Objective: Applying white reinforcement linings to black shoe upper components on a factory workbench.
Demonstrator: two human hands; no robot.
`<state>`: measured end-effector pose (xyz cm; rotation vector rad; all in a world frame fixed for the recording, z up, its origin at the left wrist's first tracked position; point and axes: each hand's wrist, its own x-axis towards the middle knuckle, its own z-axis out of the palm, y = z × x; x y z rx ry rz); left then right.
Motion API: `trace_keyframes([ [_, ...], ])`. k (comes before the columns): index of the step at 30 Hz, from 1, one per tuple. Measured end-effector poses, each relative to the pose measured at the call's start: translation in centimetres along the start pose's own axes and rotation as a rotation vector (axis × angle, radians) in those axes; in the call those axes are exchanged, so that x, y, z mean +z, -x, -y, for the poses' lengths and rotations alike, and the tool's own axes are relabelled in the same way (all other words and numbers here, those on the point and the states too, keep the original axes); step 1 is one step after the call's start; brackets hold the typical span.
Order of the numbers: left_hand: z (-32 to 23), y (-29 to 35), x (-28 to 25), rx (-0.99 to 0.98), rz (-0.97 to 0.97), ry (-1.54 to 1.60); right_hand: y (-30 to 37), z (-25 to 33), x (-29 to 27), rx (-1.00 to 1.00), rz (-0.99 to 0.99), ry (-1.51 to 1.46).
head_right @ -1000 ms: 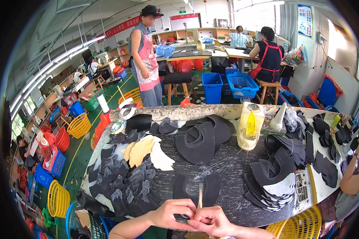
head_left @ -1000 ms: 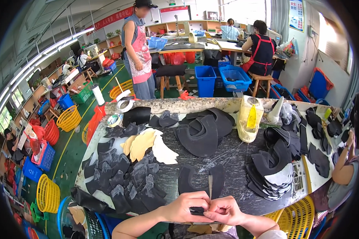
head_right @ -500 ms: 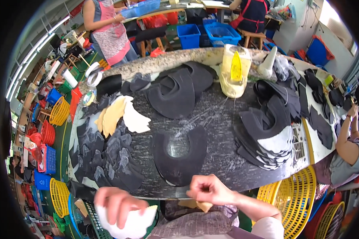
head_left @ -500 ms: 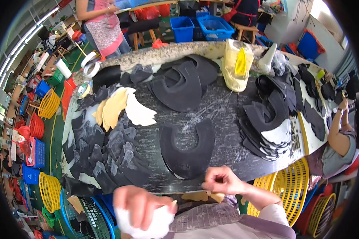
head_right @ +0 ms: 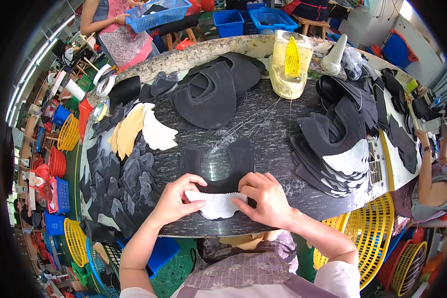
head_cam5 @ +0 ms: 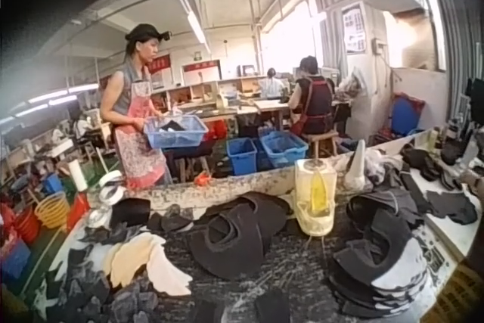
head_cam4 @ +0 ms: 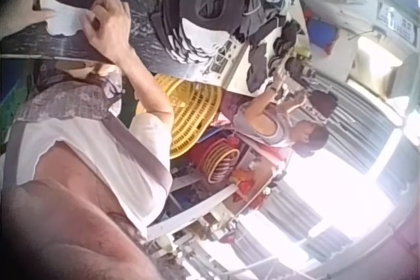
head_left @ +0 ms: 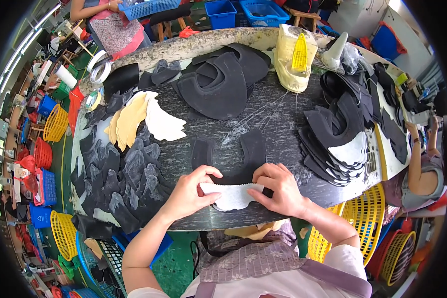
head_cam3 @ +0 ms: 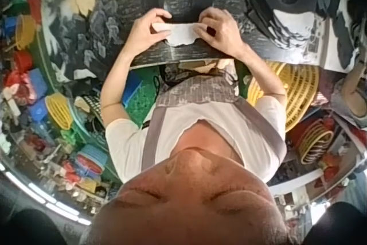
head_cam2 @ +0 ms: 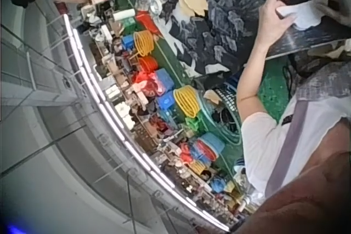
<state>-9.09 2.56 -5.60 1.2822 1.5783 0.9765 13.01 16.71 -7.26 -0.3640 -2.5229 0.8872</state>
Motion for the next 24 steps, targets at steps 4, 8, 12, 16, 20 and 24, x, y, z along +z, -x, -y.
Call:
trace_keyframes([
  [4,0.7,-0.1,1.1,-0.010,-0.005,-0.102,-0.2,-0.5,0.6,-0.058,0.016,0.122],
  [8,0.2,0.2,1.1,0.178,-0.098,-0.631,-2.6,-1.5,-1.2,-0.184,0.140,0.422],
  [12,-0.3,-1.6,-4.9,0.191,-0.446,-0.791,-9.6,-3.6,-3.4,-0.181,-0.044,0.334],
  [16,3.4,-4.7,-11.1,0.306,-0.336,-0.817,-16.0,-6.5,-1.3,-0.494,-0.100,0.530],
  [20,4.2,-5.3,-11.1,0.535,-0.299,-0.888,-17.2,-8.6,-2.2,0.041,-0.251,-0.315],
  [24,5.7,-5.4,-11.8,0.219,-0.790,-0.273,-18.1,-4.1,-4.8,0.083,-0.739,-0.197],
])
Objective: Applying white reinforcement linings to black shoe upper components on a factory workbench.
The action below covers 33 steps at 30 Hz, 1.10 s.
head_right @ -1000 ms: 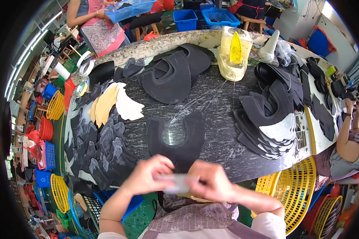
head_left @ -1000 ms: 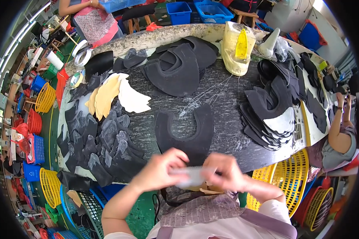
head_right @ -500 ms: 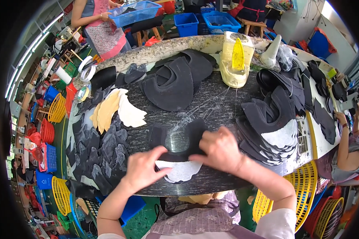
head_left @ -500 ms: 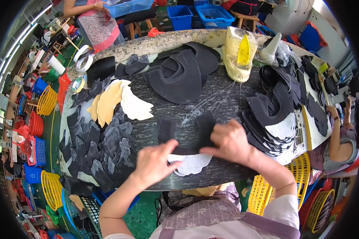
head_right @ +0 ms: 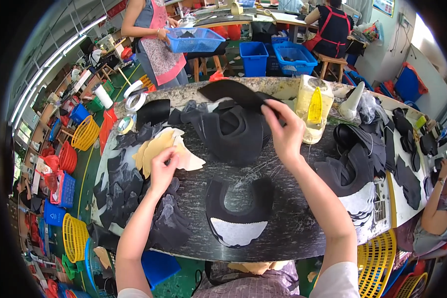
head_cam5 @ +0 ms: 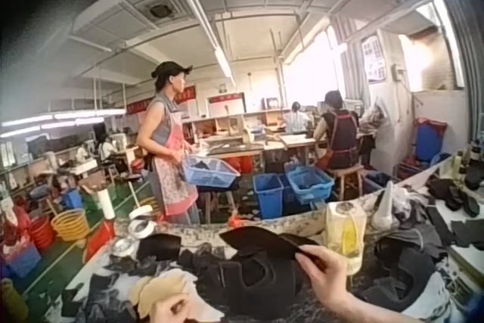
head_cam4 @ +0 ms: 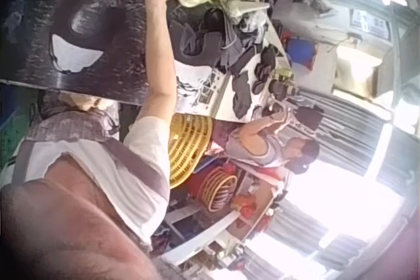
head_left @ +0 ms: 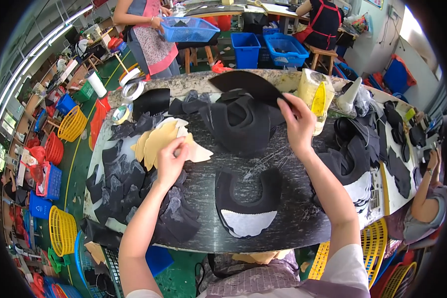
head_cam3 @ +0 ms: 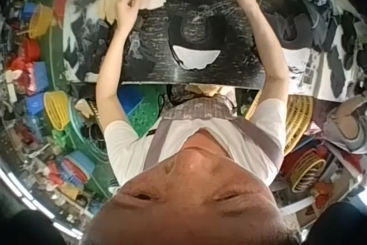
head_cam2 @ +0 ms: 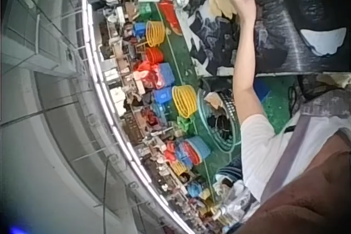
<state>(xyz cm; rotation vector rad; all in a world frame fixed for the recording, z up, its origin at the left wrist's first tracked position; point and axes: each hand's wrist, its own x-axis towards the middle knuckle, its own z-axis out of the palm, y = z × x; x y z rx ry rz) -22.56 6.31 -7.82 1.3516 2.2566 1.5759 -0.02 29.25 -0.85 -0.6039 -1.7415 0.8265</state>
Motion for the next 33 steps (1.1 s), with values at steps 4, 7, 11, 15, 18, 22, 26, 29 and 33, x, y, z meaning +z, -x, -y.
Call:
trace_keyframes([
  [4,-4.5,-1.1,-1.7,0.437,-0.326,-0.192,4.5,3.7,-2.6,-0.967,0.440,0.195],
  [7,-7.0,-0.3,-1.0,0.930,-0.310,-0.438,13.4,4.2,-4.9,-0.865,0.900,0.378],
  [11,-9.7,3.2,0.0,1.131,-0.151,-0.528,11.4,7.1,-4.1,-0.175,0.811,-0.164],
  [15,-10.8,5.1,1.1,0.994,0.073,-0.318,10.6,9.2,-3.4,0.245,0.827,-0.421],
  [18,-12.0,6.3,0.6,0.492,0.279,0.248,11.2,7.8,-5.1,0.125,0.751,-0.370],
  [22,-14.4,7.8,1.9,0.512,0.501,0.433,13.3,9.6,-5.2,0.258,0.894,-0.588],
  [26,-14.4,7.4,1.5,0.543,0.636,0.373,13.7,9.7,-5.7,0.282,0.892,-0.644],
  [29,-14.7,7.7,1.6,0.464,0.728,0.426,14.4,9.4,-6.2,0.228,0.876,-0.573],
  [33,-13.5,10.7,2.5,0.187,0.784,0.780,14.6,9.3,-6.7,0.100,0.871,-0.580],
])
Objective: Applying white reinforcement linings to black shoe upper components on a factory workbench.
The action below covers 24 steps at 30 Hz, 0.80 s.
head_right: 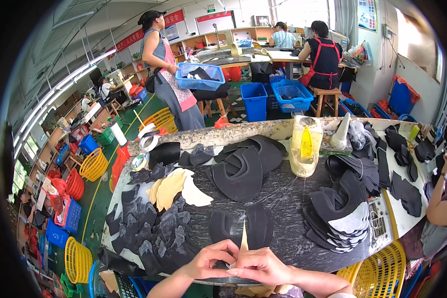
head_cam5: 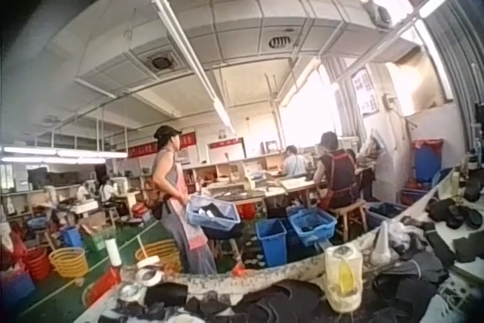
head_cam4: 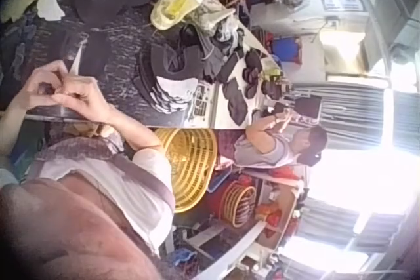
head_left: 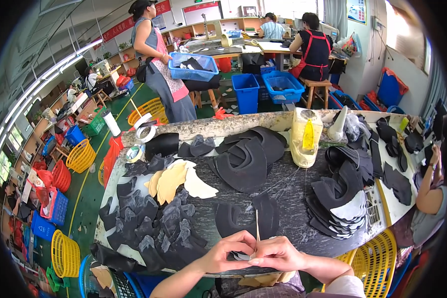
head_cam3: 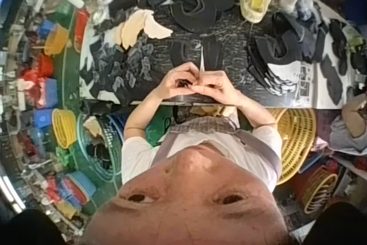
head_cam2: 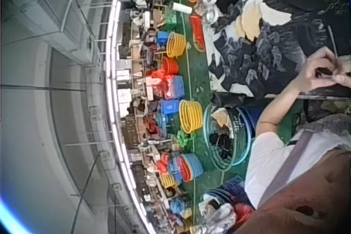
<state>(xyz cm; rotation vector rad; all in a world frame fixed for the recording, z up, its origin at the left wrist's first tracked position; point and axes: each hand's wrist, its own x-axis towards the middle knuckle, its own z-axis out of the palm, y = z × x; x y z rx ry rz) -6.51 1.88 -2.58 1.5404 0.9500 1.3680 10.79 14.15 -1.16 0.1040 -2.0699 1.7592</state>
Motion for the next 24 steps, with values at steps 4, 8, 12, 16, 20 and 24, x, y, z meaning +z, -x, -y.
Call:
trace_keyframes([
  [4,2.4,2.3,2.8,-0.098,-0.275,0.701,0.8,-1.4,-0.7,0.037,-0.016,-0.268],
  [8,2.4,2.2,2.6,0.114,-0.635,1.295,0.9,-2.2,0.3,0.080,-0.288,-0.927],
  [12,0.6,3.3,1.6,0.352,-0.319,1.178,3.5,-2.5,-0.8,0.214,-0.001,-0.575],
  [16,-0.5,3.4,-1.6,0.348,-0.342,0.575,4.2,-0.2,0.7,0.408,0.339,0.270],
  [20,-0.2,2.8,-0.3,0.210,-0.318,-0.281,2.6,0.3,2.2,-0.105,-0.003,0.573],
  [24,0.1,2.2,3.1,0.183,-0.489,-0.521,0.8,0.4,2.2,-0.286,-0.214,0.824],
])
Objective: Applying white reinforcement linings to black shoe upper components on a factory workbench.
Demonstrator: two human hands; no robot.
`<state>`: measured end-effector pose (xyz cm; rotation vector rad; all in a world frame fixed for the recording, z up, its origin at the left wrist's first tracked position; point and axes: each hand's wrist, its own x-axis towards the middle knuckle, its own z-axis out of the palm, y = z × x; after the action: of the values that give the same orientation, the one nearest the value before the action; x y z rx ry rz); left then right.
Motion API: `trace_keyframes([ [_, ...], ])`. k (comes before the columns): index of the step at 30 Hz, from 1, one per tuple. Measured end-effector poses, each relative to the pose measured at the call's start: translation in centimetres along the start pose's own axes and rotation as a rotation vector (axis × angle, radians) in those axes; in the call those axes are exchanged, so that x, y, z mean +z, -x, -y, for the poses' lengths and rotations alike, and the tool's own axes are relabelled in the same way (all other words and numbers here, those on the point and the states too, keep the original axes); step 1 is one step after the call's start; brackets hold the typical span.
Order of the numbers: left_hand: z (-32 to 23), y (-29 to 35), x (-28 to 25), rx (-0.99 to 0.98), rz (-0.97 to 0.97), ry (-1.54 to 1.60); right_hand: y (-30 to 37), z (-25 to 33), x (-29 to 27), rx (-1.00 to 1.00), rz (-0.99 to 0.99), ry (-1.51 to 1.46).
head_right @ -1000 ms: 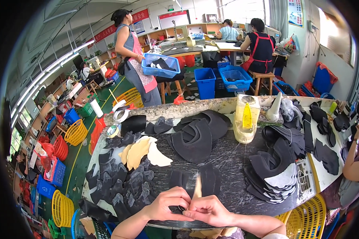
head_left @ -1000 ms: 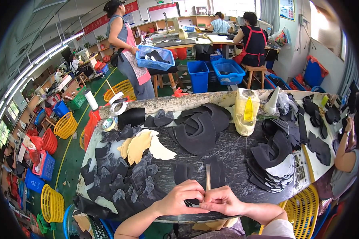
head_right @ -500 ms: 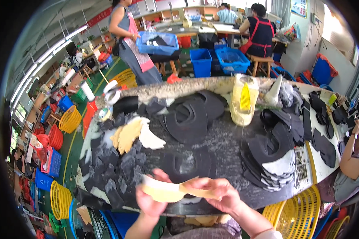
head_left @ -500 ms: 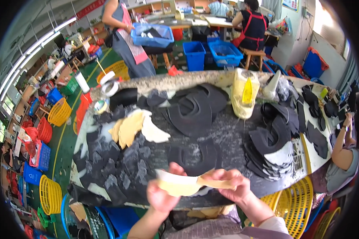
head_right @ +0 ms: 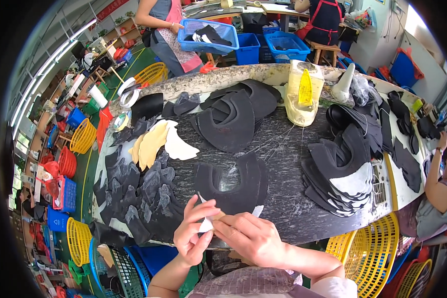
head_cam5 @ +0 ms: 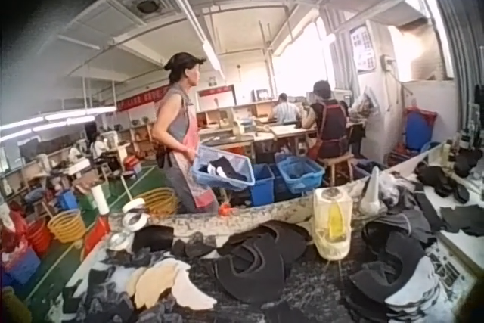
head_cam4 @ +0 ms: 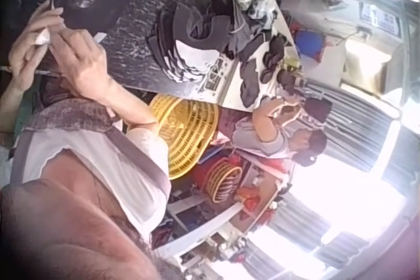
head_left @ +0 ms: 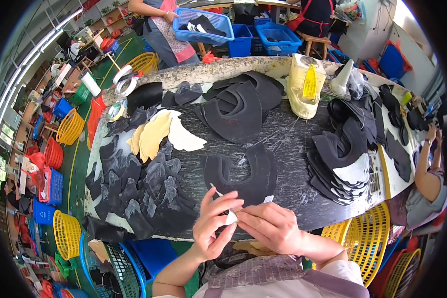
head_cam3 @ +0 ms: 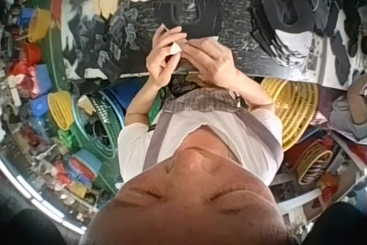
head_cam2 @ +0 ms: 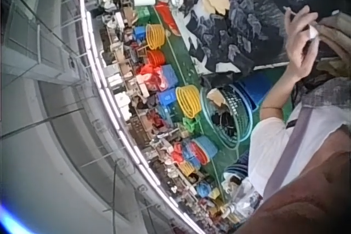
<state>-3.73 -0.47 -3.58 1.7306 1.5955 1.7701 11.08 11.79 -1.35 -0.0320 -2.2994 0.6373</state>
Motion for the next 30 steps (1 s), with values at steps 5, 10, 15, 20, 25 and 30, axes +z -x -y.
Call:
trace_keyframes([
  [5,-1.1,0.1,0.4,0.072,0.043,-0.356,0.3,0.1,0.3,-0.033,0.014,0.097],
  [10,-0.7,0.7,0.6,0.203,0.044,-0.558,0.7,-0.7,0.9,0.116,-0.051,-0.151],
  [15,0.5,0.8,-0.1,0.136,-0.106,-0.295,1.7,-2.8,1.3,0.477,-0.192,-0.518],
  [20,-1.1,0.1,0.5,-0.018,-0.009,-0.445,1.2,-1.1,2.1,-0.078,-0.218,0.117],
  [25,0.0,0.8,0.7,0.019,0.041,-0.364,2.0,-1.6,1.7,0.138,-0.151,-0.230],
  [30,1.7,3.8,-1.2,0.132,-0.057,0.047,3.6,-4.7,1.5,0.806,-0.532,-0.957],
])
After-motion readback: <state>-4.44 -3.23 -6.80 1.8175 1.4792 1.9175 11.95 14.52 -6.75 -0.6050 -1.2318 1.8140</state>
